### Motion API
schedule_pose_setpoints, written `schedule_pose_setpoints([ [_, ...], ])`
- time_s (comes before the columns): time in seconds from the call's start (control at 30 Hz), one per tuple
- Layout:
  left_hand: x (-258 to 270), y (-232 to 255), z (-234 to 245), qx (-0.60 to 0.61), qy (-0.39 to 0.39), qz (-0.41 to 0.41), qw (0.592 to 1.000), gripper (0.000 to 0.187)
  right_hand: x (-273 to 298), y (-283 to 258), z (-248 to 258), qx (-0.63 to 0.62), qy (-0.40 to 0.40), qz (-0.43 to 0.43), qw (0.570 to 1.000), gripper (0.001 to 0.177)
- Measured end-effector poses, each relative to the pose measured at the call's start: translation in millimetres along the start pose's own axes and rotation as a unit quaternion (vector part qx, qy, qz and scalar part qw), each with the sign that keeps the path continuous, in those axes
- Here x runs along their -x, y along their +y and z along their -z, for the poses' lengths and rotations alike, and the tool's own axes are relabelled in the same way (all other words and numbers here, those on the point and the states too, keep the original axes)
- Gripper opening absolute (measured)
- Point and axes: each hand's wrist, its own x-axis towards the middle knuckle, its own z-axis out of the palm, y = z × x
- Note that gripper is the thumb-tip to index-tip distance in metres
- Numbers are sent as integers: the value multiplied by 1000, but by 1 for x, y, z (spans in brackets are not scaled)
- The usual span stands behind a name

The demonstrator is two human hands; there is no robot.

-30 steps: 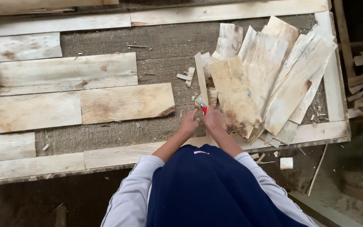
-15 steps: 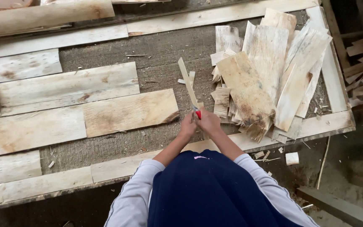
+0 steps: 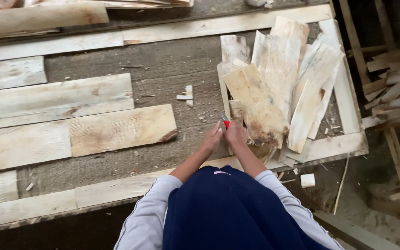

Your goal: The person uses a red utility knife to cut and trim wooden planks on a workbench. They repeatedly position planks, score or slice them, and move the cut pieces aside, accumulating a pile of offcuts.

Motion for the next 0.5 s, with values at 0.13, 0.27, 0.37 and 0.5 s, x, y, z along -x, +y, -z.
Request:
schedule_pose_setpoints([
  [0.13,-26,-12,-40,-10,4,22,1000,65,-19,35,10,-11,11,-9,1000,33],
  [0.27,-22,28,-62,-167,220,-175,945,45,-17,49,38,-28,17,60,998,40],
  [0.37,-26,59,-81,-249,325,-255,876,32,-10,71,60,-96,77,88,988,29],
  [0.5,-43,99,-119,-249,253,-340,871,26,1,122,102,-202,204,78,955,32],
])
